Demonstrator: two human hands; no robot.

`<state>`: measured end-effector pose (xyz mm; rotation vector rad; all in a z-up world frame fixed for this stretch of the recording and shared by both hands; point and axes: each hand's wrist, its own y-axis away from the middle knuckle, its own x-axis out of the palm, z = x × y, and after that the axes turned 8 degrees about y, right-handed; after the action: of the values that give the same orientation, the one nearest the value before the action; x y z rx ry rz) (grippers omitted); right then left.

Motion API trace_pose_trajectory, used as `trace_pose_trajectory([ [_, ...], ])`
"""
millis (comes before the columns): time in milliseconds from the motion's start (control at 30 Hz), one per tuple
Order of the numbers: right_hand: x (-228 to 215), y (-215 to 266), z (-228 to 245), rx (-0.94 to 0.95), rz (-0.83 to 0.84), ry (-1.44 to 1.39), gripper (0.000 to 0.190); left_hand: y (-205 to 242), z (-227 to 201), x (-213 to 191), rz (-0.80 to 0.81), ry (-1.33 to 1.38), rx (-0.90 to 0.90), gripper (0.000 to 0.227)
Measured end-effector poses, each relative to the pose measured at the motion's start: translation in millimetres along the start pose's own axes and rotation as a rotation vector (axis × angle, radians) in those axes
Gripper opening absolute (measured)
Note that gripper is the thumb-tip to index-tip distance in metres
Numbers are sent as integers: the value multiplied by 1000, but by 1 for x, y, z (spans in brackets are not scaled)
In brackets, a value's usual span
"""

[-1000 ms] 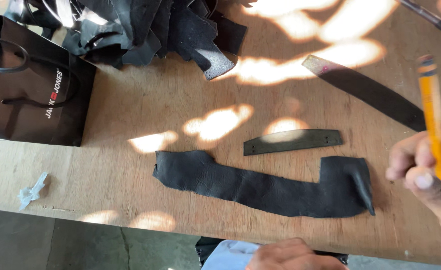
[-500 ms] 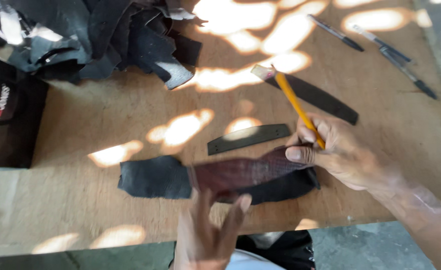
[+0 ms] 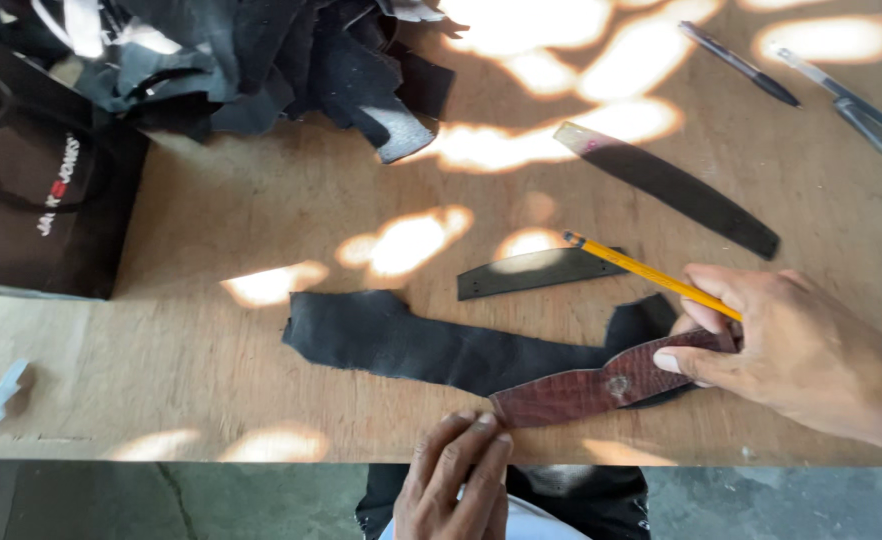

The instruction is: The person traces patterns onto leather strips using a pencil and several templates. They place the templates on the leather, hold them steady by hand, and draw outlines before setting the pieces aside on a wooden table.

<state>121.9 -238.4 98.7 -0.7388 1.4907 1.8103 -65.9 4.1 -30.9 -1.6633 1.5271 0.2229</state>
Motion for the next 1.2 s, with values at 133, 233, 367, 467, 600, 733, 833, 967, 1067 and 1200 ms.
trace_pose_trajectory([
  [133,10,-5,-5,168,65,91,43,24,2,28,-42,-13,25,22],
  [233,21,-10,-21,87,-14,230,42,24,-7,45,-39,-29,60,26],
  [367,39,-23,-63,-171,-94,-328,42,8,-20,37,80,22,79,40],
  [467,40,-35,-82,-383,-276,-803,36,-18,-23,40,251,88,118,56],
  [600,9,-58,-61,-155,-573,-391,39,-52,-36,42,310,91,206,65],
  [733,-15,-63,-24,-118,-624,-192,40,-90,-41,44,316,4,150,67],
  [833,-14,-59,-3,-453,-1128,268,49,-99,-35,39,398,-35,129,76],
  [967,-8,-59,28,-410,-514,-41,26,-98,-17,24,442,73,131,70],
  [1067,0,-68,46,-546,-301,117,24,-90,-13,17,408,5,153,66],
  [1200,-3,-72,57,-543,-240,183,34,-78,-24,34,371,-105,308,54],
])
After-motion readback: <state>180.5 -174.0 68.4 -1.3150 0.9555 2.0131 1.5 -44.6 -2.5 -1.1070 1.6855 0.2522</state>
